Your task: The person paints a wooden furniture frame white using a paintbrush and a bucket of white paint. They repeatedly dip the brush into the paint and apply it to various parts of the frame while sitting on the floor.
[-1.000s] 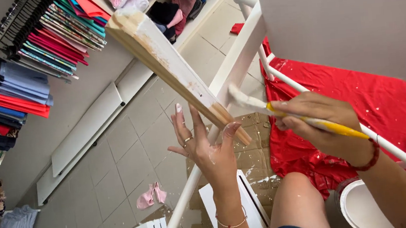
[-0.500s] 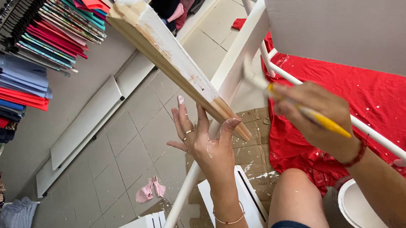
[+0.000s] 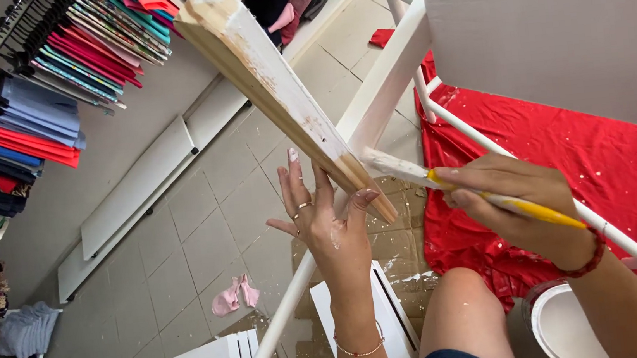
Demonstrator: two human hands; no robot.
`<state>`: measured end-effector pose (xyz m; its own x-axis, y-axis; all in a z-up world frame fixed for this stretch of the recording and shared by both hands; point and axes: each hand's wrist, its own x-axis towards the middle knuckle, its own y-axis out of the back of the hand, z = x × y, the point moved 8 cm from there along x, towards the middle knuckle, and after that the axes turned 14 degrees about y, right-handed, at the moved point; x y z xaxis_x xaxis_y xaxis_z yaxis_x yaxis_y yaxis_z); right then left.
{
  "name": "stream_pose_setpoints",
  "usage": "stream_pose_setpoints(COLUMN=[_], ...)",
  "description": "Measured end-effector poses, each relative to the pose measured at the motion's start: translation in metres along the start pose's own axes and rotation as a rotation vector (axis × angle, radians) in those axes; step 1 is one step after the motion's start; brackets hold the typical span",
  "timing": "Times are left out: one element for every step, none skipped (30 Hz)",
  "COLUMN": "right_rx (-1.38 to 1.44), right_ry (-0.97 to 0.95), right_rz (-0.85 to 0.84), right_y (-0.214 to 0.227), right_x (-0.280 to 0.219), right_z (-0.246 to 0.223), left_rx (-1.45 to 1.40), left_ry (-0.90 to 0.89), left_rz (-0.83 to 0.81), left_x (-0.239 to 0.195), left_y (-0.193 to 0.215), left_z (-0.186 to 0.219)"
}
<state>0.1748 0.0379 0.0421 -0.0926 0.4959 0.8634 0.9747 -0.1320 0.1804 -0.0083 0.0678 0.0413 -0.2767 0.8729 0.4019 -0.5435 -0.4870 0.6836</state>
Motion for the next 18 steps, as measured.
stream_pose_setpoints(right_rx=[-0.024,-0.022,-0.038,-0.059,-0.063,-0.057,-0.051,-0.061,-0.147,-0.228,-0.233,-0.352,-0.47,-0.469,-0.437,-0.412,-0.418,-0.227], right_ry=[-0.019,-0.026,-0.003,0.02,0.014,0.05,0.086,0.097,0.04,-0.03,-0.032,0.029,0.092,0.098,0.088,0.082,0.093,0.068], right_rz=[0.0,-0.001,0.036,0.074,0.075,0.067,0.059,0.063,0.139,0.213,0.215,0.228,0.238,0.237,0.192,0.152,0.156,0.073], right_y=[0.003,0.004,0.007,0.012,0.011,0.009,0.006,0.009,0.019,0.028,0.03,0.033,0.036,0.032,0.025,0.018,0.019,0.011], right_x=[-0.002,0.0,0.002,0.005,0.007,0.013,0.019,0.021,0.021,0.017,0.018,0.019,0.02,0.018,0.018,0.019,0.018,0.018], right_z=[0.001,0.0,-0.004,-0.007,-0.007,-0.007,-0.008,0.0,0.013,0.023,0.026,0.022,0.016,0.012,0.009,0.007,-0.004,-0.008], left_rx=[0.005,0.009,-0.008,-0.029,-0.029,-0.022,-0.015,-0.024,-0.028,-0.025,-0.027,-0.02,-0.013,-0.017,-0.021,-0.03,-0.037,-0.026], left_ry=[-0.003,0.001,0.013,0.02,0.02,0.033,0.046,0.034,0.013,0.001,-0.002,-0.003,-0.003,-0.004,0.013,0.021,0.013,0.013], left_rz=[-0.006,-0.011,-0.012,-0.015,-0.022,-0.028,-0.033,-0.029,-0.015,-0.01,-0.014,-0.006,0.003,0.009,0.0,-0.009,-0.003,-0.005], left_x=[0.0,-0.001,-0.001,-0.001,-0.003,-0.002,-0.001,0.0,0.001,-0.002,-0.001,-0.001,-0.001,-0.002,-0.002,0.0,-0.001,-0.001], left_y=[-0.001,-0.001,0.0,-0.001,-0.001,-0.002,-0.002,-0.002,-0.001,0.0,-0.002,-0.001,-0.001,0.0,0.0,-0.001,0.0,-0.001], left_z=[-0.001,0.0,0.0,0.001,0.001,0.0,0.0,0.0,0.0,-0.001,0.0,0.0,0.0,0.0,-0.001,-0.001,-0.002,-0.003])
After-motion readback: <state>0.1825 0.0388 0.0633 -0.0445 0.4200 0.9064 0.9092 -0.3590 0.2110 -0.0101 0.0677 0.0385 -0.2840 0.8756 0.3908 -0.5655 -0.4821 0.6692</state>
